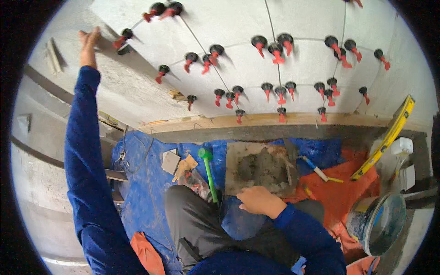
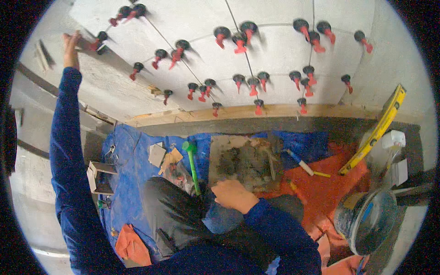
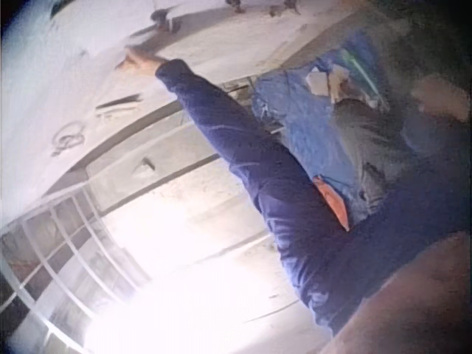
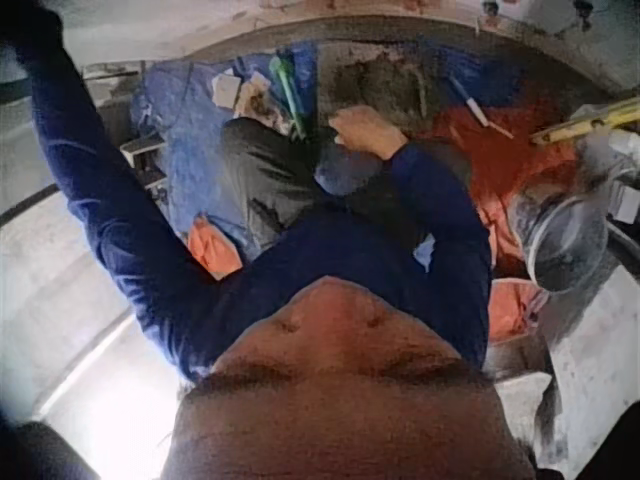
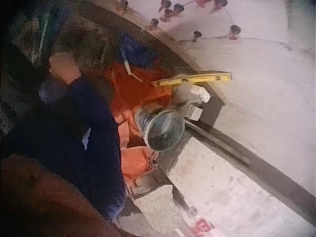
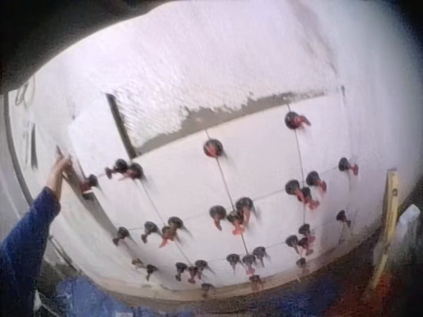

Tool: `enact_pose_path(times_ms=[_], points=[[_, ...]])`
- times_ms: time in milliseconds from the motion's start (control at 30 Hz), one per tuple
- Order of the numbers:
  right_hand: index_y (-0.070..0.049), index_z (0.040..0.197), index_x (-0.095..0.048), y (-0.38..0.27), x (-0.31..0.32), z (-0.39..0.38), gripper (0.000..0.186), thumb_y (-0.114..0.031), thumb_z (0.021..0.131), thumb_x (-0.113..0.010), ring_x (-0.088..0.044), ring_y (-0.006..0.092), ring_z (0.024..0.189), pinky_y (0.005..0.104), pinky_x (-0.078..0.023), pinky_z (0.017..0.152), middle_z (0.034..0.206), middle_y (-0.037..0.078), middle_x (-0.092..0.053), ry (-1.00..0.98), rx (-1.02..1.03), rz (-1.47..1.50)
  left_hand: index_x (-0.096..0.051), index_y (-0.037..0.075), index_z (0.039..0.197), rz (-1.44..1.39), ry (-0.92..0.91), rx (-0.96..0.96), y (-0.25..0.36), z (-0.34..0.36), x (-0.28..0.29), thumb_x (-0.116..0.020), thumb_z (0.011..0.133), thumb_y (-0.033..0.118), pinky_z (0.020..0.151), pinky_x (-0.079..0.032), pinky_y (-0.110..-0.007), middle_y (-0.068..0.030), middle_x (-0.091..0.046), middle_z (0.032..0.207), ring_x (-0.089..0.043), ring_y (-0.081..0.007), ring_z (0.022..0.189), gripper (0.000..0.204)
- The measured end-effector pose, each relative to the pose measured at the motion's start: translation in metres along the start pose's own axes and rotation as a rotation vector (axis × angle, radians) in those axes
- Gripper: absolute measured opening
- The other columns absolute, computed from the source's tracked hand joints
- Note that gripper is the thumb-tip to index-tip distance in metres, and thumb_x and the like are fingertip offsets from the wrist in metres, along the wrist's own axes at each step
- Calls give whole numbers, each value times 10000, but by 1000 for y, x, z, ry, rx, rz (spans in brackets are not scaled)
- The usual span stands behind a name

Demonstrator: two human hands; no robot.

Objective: The person applies adhesive to a wall section using a trowel, places a white tile, and secures it with red tile leveling clips. They use a spirit level to check alignment and a rubber mallet to tap the tile into place.

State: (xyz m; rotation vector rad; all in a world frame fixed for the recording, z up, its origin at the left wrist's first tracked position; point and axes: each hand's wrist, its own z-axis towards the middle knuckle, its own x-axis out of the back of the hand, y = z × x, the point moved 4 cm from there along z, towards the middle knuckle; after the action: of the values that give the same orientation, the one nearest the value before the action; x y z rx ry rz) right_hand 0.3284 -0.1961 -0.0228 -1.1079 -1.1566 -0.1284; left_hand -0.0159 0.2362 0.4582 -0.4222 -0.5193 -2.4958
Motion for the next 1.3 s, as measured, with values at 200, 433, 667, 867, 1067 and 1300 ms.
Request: enact_pose_path(times_ms=[200,433,667,867,1067,1300], points=[[-67,1068,-695,4,10,12,305,-332,917,-704,-697,415,949,534,-556,824,993,192,-708,-130,-66,-88,-656,91,1227,171,12,-58,30,-21,-11,-571,1027,376,1022,-358,-403,-161,-454,1330,-383,-264,1215,358],[-70,1141,-699,17,-22,49,336,-323,919,-702,-672,440,1051,543,-560,876,1078,214,-711,-284,-180,-12,-597,-42,1336,70,127,41,32,-11,-11,-615,1013,420,1076,-382,-346,-124,-642,1238,-562,-230,1216,564],[-84,1155,-701,58,-67,71,337,-340,937,-686,-667,424,1046,513,-542,877,1102,193,-711,-419,-353,1,-625,-16,1246,-159,164,-184,6,-48,29,-581,1017,380,1030,-406,-372,-141,-637,1196,-562,-242,1178,459],[-106,1162,-726,80,-52,116,334,-358,947,-678,-681,392,1035,488,-556,876,1095,157,-716,-245,-438,-21,-648,-26,1088,-345,490,-131,-21,-161,9,-521,1023,246,760,-494,-357,-134,-641,984,-598,-218,879,307],[-106,1289,-663,-35,62,247,389,-231,925,-721,-654,375,1139,478,-543,984,1231,149,-692,505,-123,-71,-628,1,954,-610,722,-73,-63,-196,-32,-501,1022,354,674,-415,-321,-108,-576,876,-526,-191,791,381],[-53,1496,-492,-139,194,377,739,-195,828,-774,-408,456,1421,606,-357,1161,1559,243,-409,864,-163,-639,-650,30,840,-505,774,-281,-72,-211,-34,-460,1019,324,597,-401,-386,-121,-604,770,-520,-245,662,393]])
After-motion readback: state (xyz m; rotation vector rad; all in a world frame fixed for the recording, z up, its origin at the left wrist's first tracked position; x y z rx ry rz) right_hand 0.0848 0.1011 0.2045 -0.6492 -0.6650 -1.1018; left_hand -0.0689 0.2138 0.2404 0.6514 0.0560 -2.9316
